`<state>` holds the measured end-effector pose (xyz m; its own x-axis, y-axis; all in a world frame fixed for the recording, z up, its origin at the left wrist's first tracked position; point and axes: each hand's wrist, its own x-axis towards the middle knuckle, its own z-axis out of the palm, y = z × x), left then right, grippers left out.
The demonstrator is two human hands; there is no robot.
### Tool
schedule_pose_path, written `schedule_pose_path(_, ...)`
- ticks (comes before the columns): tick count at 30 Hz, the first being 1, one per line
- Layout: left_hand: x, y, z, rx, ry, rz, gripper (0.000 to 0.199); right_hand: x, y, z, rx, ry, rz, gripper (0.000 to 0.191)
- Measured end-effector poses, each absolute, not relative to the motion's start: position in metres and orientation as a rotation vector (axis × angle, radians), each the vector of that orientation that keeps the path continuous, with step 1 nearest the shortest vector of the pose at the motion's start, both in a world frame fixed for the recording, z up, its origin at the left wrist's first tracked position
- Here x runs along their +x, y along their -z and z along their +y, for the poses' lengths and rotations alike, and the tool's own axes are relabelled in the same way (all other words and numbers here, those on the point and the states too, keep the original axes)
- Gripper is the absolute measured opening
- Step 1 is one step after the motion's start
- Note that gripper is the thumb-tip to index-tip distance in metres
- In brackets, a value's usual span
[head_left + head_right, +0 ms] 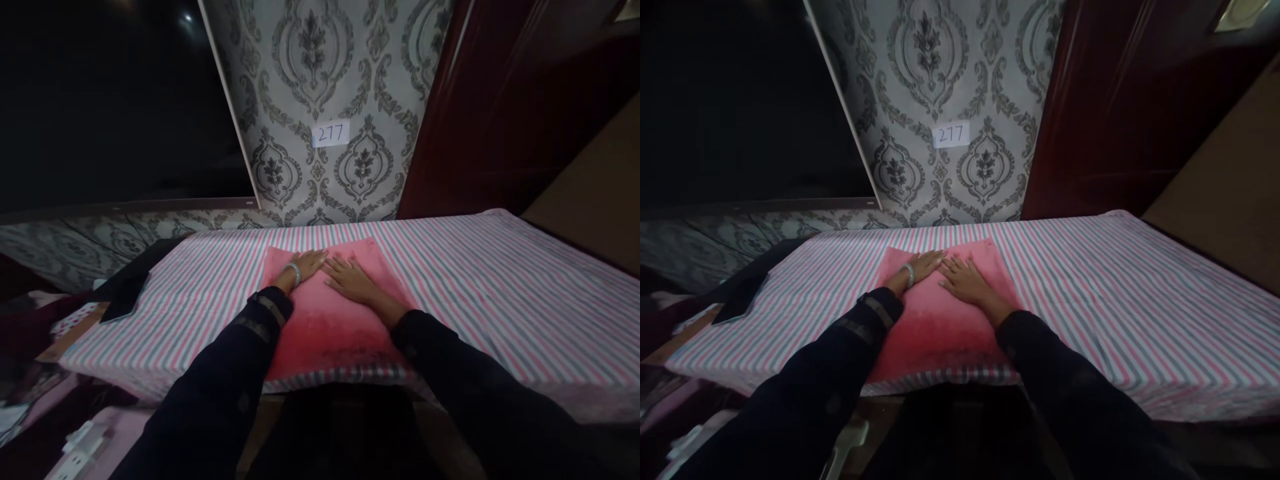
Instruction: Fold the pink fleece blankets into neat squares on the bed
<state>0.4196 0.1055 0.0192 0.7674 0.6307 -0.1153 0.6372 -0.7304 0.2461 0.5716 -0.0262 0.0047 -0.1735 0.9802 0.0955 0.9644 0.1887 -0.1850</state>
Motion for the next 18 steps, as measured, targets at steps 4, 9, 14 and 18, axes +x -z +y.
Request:
schedule_pose_path(4,0.416,-0.022,0.106,2.706,0.001,0.96,0.06,0.571,-0.015,-0.042,-1.757,-0.358,-2.317,0.061)
schedule_pose_path(9,0.419,-0.021,0.108,2.768,0.031,0.986,0.059,0.565,-0.011,-0.11,-1.38,-0.512,-2.455,0.067)
schedule_pose_path(14,0.426,-0.032,0.106,2.801,0.096,1.043,0.058,0.57,-0.015,-0.17,-1.3,-0.602,-2.406,0.064)
schedule_pose_path(18,0.451,-0.055,0.092,2.886,0.015,0.814,0.059,0.6,-0.032,-0.16,-1.415,-0.428,-2.238,0.056)
